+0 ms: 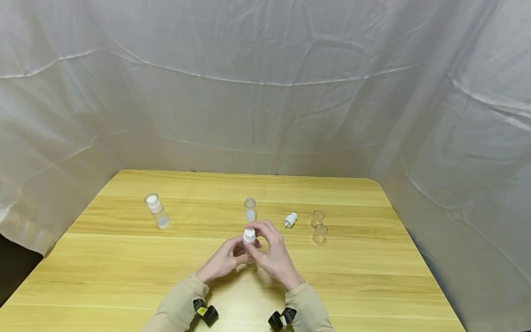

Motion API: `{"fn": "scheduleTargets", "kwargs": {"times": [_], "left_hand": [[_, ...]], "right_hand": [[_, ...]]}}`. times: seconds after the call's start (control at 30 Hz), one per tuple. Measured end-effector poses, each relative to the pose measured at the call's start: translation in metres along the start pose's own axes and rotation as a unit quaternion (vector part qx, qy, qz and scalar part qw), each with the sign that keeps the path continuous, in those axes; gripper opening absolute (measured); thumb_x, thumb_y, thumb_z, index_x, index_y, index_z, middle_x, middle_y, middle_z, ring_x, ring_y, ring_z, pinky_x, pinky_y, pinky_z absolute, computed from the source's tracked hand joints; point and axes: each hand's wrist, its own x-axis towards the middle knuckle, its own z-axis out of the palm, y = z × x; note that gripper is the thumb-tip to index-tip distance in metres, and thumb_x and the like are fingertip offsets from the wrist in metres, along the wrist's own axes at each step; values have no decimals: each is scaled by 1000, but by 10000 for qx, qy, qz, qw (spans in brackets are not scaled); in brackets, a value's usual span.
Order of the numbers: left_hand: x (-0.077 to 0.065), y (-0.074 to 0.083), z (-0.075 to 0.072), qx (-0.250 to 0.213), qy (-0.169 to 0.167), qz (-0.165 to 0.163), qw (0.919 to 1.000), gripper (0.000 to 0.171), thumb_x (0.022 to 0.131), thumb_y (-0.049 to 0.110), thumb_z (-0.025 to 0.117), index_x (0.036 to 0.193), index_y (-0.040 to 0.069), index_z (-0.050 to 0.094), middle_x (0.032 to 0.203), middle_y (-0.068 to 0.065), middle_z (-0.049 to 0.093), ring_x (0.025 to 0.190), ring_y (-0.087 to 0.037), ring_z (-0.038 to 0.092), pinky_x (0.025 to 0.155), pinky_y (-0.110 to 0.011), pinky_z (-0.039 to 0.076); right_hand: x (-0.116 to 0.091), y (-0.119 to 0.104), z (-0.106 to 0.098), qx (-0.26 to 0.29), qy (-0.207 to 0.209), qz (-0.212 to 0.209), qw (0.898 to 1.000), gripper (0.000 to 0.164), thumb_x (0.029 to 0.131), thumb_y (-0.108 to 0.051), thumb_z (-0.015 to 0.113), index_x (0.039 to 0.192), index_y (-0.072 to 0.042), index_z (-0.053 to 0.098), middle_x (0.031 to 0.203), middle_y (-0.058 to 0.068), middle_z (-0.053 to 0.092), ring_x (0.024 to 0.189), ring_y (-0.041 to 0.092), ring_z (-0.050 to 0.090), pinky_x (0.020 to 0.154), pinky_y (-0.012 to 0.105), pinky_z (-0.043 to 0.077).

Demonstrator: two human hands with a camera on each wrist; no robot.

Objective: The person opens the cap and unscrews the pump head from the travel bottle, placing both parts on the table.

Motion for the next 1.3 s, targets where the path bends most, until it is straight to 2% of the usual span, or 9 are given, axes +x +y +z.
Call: {"fn": "scheduleTargets", "kwargs": {"times": [0.13, 0.33, 0.57, 0.73, 0.97, 1.0, 1.07, 1.2, 1.3], "left_hand": [[-1, 0, 0, -18, 18, -44, 10000, 41, 94, 6, 67, 132, -5, 58, 127, -24, 66, 120, -37, 64, 104, -24, 53], [0, 0, 1, -8, 66, -29, 10000, 40, 93, 5, 68, 130, -4, 59, 123, -24, 67, 115, -36, 66, 99, -20, 53], [-1, 0, 0, 19, 84, -32, 10000, 40, 93, 6, 69, 130, -4, 59, 120, -25, 68, 113, -34, 66, 95, -18, 53], [-1, 0, 0, 30, 82, -58, 9999, 42, 93, 3, 68, 133, -4, 58, 124, -25, 67, 117, -37, 65, 99, -18, 52], [-1, 1, 0, -2, 47, -109, 9999, 42, 93, 3, 68, 132, -5, 57, 128, -26, 65, 119, -40, 64, 105, -33, 55], [-1, 1, 0, -14, 57, -152, 9999, 42, 93, 4, 68, 133, -5, 57, 128, -26, 65, 120, -40, 64, 105, -34, 55], [0, 1, 1, 0, 59, -137, 9999, 42, 93, 5, 67, 132, -6, 56, 128, -26, 65, 120, -40, 64, 105, -37, 56], [0, 1, 0, -40, 40, -78, 10000, 42, 93, 5, 67, 132, -8, 56, 129, -28, 64, 121, -42, 63, 106, -40, 55], [-1, 1, 0, -57, 10, -84, 9999, 42, 93, 4, 67, 132, -8, 56, 129, -28, 64, 121, -42, 63, 107, -40, 54]], "right_hand": [[0, 1, 0, 104, 23, -79, 9999, 39, 86, 6, 73, 122, 7, 59, 119, 21, 61, 110, 5, 60, 105, 20, 53], [1, 3, -1, 250, 155, -302, 9991, 43, 83, 12, 72, 124, 11, 58, 121, 29, 59, 113, 0, 58, 103, 18, 54], [1, 0, -1, 510, 248, -101, 9983, 45, 84, 14, 69, 127, 14, 54, 124, 32, 57, 115, -4, 56, 103, 15, 52], [2, -1, -2, 776, 327, 34, 9964, 48, 84, 16, 67, 129, 16, 51, 126, 31, 54, 116, -4, 57, 104, 15, 52], [3, -1, -5, 1009, 511, 419, 9927, 50, 83, 17, 65, 129, 18, 49, 128, 3, 54, 114, -3, 59, 105, 15, 50], [3, -1, -5, 1016, 555, 472, 9922, 50, 83, 16, 65, 130, 18, 49, 128, 2, 54, 114, -4, 59, 105, 15, 51], [3, 0, -6, 1022, 657, 589, 9908, 50, 83, 17, 65, 130, 17, 49, 130, 7, 55, 112, -3, 59, 104, 15, 51], [3, 3, -9, 1043, 853, 932, 9865, 50, 84, 17, 64, 132, 17, 49, 134, 27, 53, 109, -3, 59, 100, 13, 53], [3, 5, -12, 1058, 936, 1310, 9813, 50, 85, 19, 63, 133, 17, 48, 137, 33, 50, 107, -3, 60, 98, 13, 54]]}}
